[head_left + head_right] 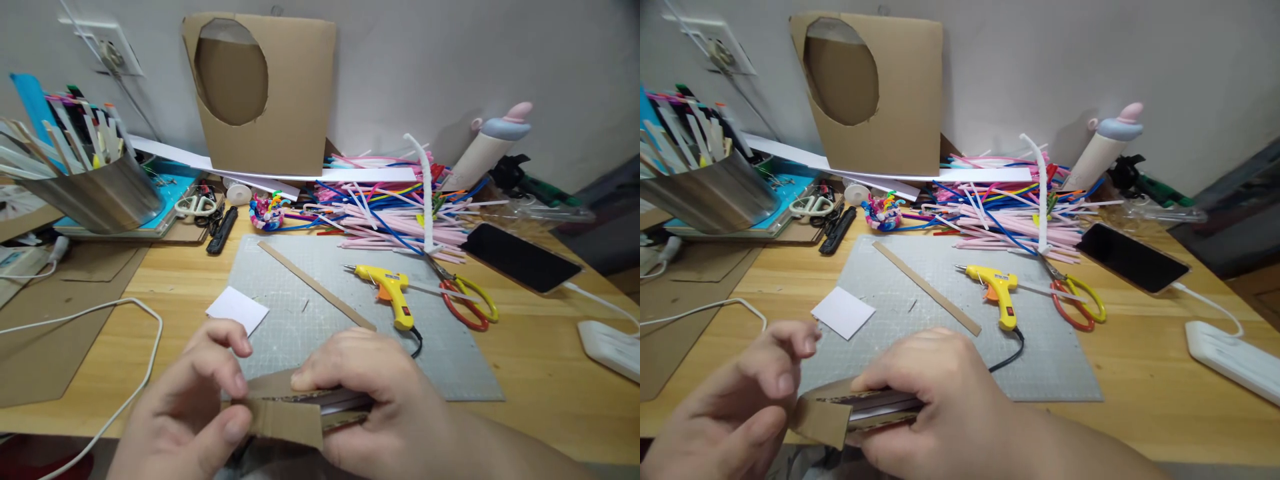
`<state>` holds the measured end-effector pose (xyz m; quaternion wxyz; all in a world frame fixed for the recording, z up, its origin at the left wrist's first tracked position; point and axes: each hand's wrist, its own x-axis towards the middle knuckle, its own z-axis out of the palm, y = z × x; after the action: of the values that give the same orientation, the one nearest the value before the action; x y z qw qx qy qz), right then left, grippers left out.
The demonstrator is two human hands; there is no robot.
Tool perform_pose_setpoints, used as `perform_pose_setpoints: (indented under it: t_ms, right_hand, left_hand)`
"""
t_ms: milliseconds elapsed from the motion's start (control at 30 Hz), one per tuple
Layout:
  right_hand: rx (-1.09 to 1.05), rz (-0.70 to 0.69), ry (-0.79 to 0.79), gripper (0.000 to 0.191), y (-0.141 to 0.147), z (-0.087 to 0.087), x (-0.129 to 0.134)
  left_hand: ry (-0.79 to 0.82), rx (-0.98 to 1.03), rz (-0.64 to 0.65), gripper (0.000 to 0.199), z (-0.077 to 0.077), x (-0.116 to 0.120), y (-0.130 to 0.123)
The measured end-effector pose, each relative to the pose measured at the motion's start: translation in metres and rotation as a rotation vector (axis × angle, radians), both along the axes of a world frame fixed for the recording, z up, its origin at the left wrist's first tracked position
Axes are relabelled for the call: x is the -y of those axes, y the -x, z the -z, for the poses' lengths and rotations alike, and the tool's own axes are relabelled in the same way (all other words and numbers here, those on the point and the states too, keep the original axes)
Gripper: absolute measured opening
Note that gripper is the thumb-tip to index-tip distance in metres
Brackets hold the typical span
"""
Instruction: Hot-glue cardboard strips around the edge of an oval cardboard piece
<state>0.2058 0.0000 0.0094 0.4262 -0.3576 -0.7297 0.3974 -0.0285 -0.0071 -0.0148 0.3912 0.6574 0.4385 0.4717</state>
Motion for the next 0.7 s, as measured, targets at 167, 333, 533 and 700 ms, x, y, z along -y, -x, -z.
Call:
perform_pose_setpoints:
  t_ms: [167, 333, 533, 700]
  right_hand:
    - [-0.007, -0.017, 0.114, 0.019, -0.001, -0.001, -0.003]
    - [-0.025, 0.037, 0.243, 0.014, -0.003, 0.001, -0.010]
    - [-0.072, 0.038, 0.272, 0.012, -0.003, 0.001, -0.013]
    - [-0.042, 0.051, 0.244, 0.008, -0.003, 0.003, -0.011]
  left_hand:
    - [-0.199, -0.029, 0.093, 0.017, -0.002, -0.007, -0.019]
    - [-0.572, -0.139, 0.006, 0.046, 0.016, -0.011, -0.028]
    - [-0.797, -0.227, -0.159, 0.036, 0.020, -0.017, -0.037]
    - [-0.808, -0.355, -0.196, 0.034, 0.010, -0.016, -0.036]
